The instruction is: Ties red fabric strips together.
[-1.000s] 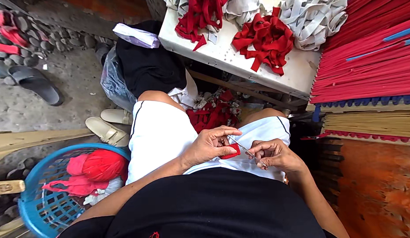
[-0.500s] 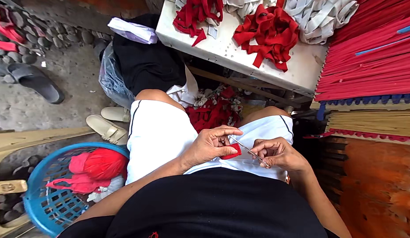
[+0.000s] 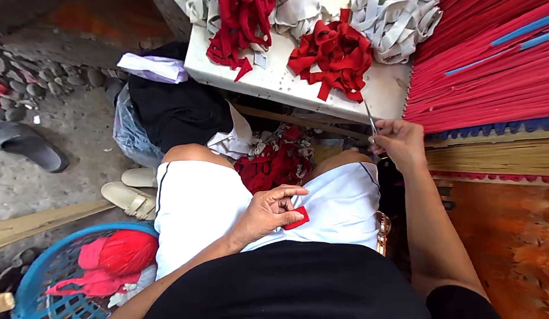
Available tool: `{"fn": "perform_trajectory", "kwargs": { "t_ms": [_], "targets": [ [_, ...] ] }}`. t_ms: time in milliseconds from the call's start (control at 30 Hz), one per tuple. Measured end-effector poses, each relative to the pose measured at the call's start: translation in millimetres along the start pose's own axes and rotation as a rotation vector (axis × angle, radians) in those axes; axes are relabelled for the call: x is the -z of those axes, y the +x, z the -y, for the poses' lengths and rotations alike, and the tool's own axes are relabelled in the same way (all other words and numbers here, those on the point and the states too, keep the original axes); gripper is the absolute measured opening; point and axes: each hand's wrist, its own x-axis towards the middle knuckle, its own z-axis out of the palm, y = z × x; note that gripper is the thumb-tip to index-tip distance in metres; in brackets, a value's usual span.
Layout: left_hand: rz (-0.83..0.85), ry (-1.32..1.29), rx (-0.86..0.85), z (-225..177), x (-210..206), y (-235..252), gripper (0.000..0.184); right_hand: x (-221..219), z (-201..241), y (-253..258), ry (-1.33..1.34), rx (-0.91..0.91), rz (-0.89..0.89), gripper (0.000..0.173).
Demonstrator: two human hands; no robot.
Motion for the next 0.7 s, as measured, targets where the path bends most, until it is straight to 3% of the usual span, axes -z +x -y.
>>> {"fn": "perform_trajectory", "kwargs": {
  "t_ms": [100,200,433,567,633,700],
  "targets": [
    [0.002,-0.014,0.009,0.3,1.2,0.6,0.048,0.9,-13.9,60.3,-0.382,-0.102,-0.136,0.034],
    [-0.004,-0.037,0.018,-0.6,2.6,-1.3,0.048,-5.0,-13.6,101.5,-0.668,-0.165,-0.132,0.025],
    [0.019,-0.114,0.009,-5.9,6.9,-0.3,0.046,-16.2,3.5,147.2,-0.799,-0.275,-0.021,0.040],
    [0.058,-0.206,-0.007,-8.0,8.9,-2.6,0.046,-31.0,35.8,113.6,-0.426,0.061,0.109,0.030],
    [0.081,-0.259,-0.015,-11.3,9.3,-4.3,0.046,-54.4,55.4,65.0,-0.053,0.239,0.386,0.028],
    [0.106,-0.320,-0.033,-17.2,9.8,-5.8,0.047,-79.7,63.0,12.6,0.263,0.385,0.745,0.039]
  ]
}}
